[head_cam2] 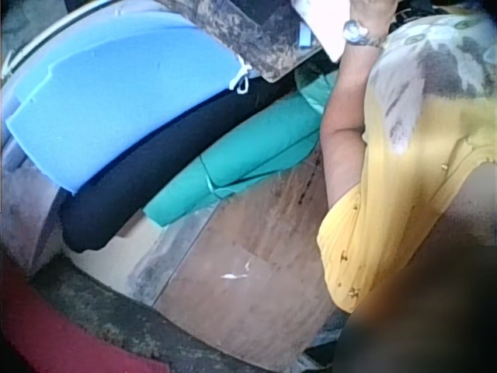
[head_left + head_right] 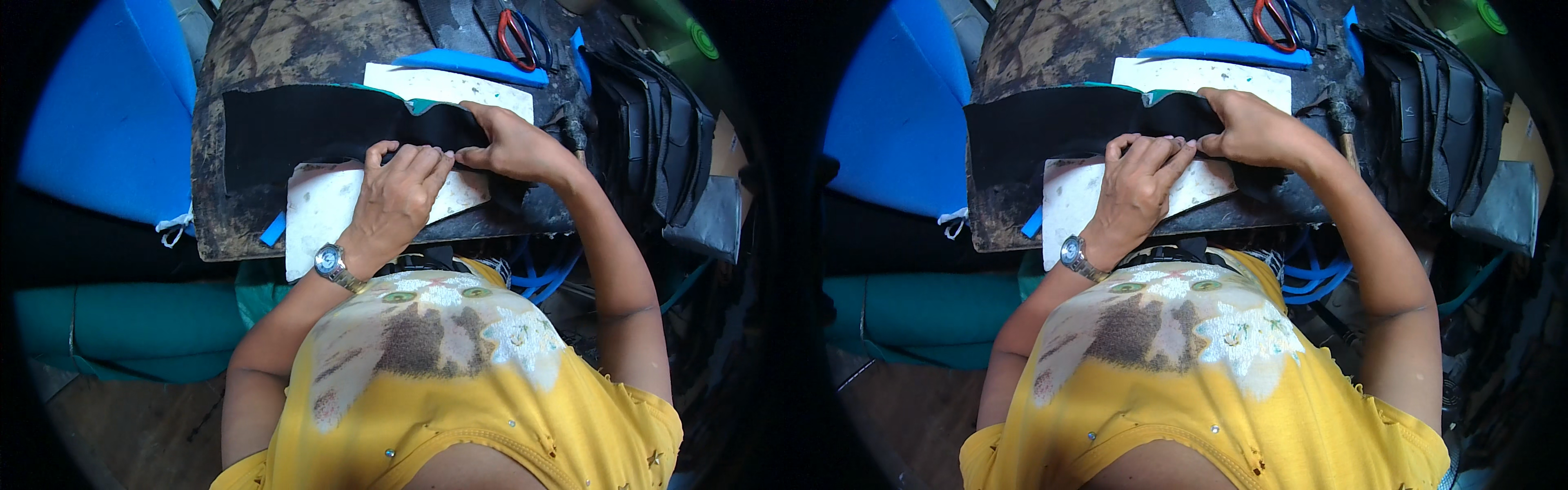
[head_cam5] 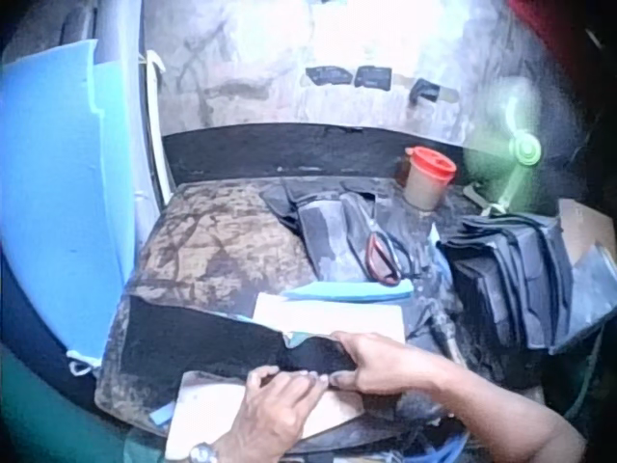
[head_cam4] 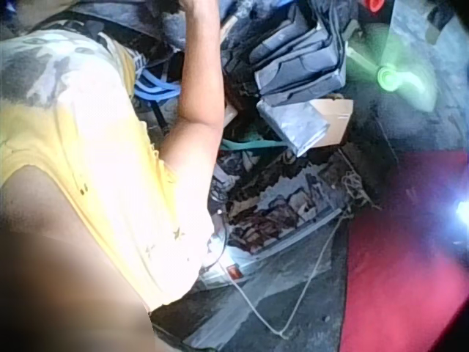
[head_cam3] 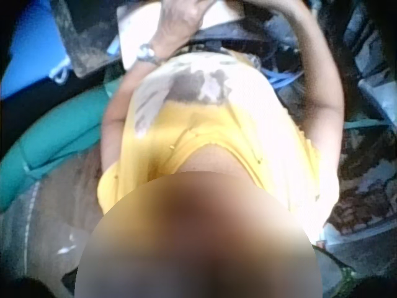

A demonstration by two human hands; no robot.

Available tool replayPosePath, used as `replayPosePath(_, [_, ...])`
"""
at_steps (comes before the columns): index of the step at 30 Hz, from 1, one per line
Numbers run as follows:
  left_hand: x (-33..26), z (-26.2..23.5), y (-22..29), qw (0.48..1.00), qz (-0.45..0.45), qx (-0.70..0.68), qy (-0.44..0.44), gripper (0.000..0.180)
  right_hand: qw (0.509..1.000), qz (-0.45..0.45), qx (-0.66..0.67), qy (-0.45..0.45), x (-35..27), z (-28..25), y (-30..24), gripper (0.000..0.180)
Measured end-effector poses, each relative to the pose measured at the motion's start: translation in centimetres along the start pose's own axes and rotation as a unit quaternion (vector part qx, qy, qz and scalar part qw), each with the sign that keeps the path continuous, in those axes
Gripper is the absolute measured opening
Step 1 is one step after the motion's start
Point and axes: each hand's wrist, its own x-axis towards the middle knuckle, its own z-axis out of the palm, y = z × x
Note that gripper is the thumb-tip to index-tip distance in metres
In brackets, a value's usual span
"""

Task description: The person assembles a shoe-like item by placing a black fabric piece over a green foam insole, then uses a wooden mallet to press and shape the edges. The person repeatedly lifts, repositions, and taps the assembly to secure the fabric to the foam.

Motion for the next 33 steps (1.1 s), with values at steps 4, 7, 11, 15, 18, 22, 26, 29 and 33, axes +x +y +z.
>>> replayPosePath(4, [0.1,0.0,0.2,1.0,-0.019,-0.001,-0.005,0.038,0.996,0.046,-0.071,0.0,-0.9,0.2,-0.3,0.046])
replayPosePath(7, [0.3,0.1,0.5,1.0,-0.023,0.005,-0.008,0.037,0.989,-0.006,-0.142,0.037,-1.0,1.0,-0.8,0.049])
replayPosePath(11, [0.8,0.4,0.1,0.999,0.018,-0.019,0.02,0.037,0.978,0.06,-0.197,-0.019,0.5,0.4,-1.0,0.041])
replayPosePath(15, [0.7,0.1,-1.0,0.996,0.054,-0.064,0.001,0.039,0.984,0.153,-0.083,-0.04,2.0,-1.3,0.0,0.046])
replayPosePath(18, [0.0,-0.9,-1.8,0.998,0.047,-0.048,-0.014,0.036,0.978,0.168,0.126,-0.017,0.9,-1.8,1.1,0.055])
replayPosePath(22, [-0.4,-2.1,-2.5,0.999,0.036,-0.019,-0.025,0.036,0.911,0.117,0.394,0.021,-2.8,-0.4,1.4,0.065])
replayPosePath(26, [-0.1,-2.0,-2.1,0.999,0.03,0.0,-0.039,0.036,0.941,-0.017,0.29,0.173,-4.4,4.2,0.2,0.075])
replayPosePath(29, [0.0,-1.7,-1.8,0.999,0.038,0.016,-0.017,0.036,0.949,-0.02,0.129,0.285,-3.6,6.6,-0.5,0.044])
replayPosePath(33, [-0.3,-1.7,-1.7,0.998,0.027,0.034,-0.035,0.038,0.94,-0.019,0.143,0.31,-2.3,6.2,-0.7,0.019])
